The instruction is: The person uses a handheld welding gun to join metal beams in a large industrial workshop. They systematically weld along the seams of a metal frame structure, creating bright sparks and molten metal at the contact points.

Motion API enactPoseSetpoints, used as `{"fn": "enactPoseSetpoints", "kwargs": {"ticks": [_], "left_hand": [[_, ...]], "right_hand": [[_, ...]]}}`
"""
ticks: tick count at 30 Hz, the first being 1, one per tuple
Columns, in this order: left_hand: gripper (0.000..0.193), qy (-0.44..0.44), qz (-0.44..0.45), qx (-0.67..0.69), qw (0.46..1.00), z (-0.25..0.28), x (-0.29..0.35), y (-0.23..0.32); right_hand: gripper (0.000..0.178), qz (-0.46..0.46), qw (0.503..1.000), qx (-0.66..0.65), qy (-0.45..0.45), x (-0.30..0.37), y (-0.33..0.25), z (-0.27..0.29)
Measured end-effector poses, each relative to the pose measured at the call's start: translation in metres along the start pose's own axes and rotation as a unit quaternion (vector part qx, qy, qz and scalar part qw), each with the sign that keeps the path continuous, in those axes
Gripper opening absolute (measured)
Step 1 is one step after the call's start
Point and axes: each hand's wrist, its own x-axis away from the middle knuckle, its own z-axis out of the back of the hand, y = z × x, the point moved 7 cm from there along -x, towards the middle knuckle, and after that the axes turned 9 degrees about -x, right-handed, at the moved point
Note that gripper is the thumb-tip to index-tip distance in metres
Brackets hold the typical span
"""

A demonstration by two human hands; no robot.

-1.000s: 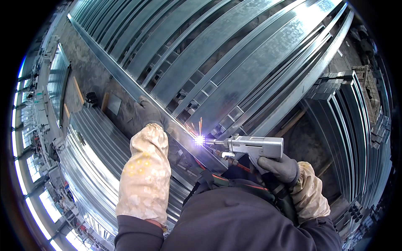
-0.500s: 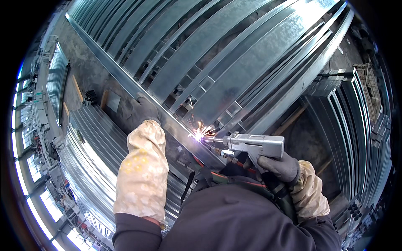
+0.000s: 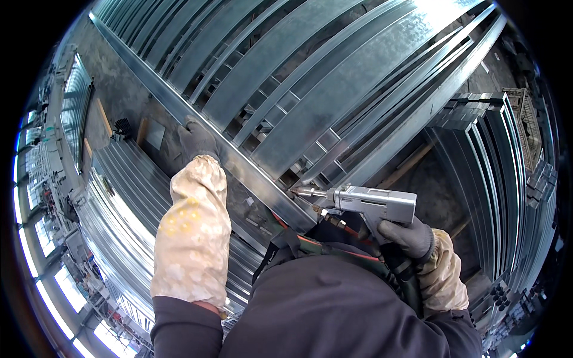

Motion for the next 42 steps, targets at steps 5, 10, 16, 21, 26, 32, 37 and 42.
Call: {"fn": "enactPoseSetpoints", "kwargs": {"ticks": [5, 10, 16, 21, 26, 32, 37, 42], "left_hand": [[0.061, -0.018, 0.011, -0.004, 1.0, -0.004, 0.006, 0.008], [0.065, -0.009, 0.026, -0.027, 0.999, -0.004, 0.003, 0.002], [0.066, -0.014, 0.032, -0.032, 0.999, -0.006, 0.01, 0.008], [0.067, -0.026, 0.032, -0.047, 0.998, -0.006, 0.01, 0.01], [0.066, -0.027, 0.03, -0.055, 0.998, -0.009, 0.009, 0.01], [0.066, -0.023, 0.024, -0.044, 0.999, -0.012, 0.003, 0.003], [0.068, -0.03, 0.032, -0.033, 0.998, -0.014, 0.009, 0.01], [0.068, -0.016, 0.03, -0.024, 0.999, -0.021, -0.006, -0.009]], "right_hand": [[0.051, -0.004, 1.0, 0.011, 0.007, 0.0, -0.002, 0.002], [0.047, -0.016, 0.999, 0.032, -0.007, -0.002, -0.001, 0.007], [0.051, -0.03, 0.999, 0.018, -0.003, -0.005, -0.003, 0.01], [0.056, -0.035, 0.999, 0.014, -0.008, -0.008, -0.004, 0.011], [0.061, -0.034, 0.999, 0.01, 0.001, -0.007, -0.007, 0.009], [0.063, -0.045, 0.999, 0.004, -0.006, -0.006, -0.006, 0.01], [0.046, -0.033, 0.999, 0.022, 0.017, -0.005, -0.008, 0.01], [0.049, -0.028, 0.999, 0.01, 0.02, -0.005, -0.003, 0.015]]}}
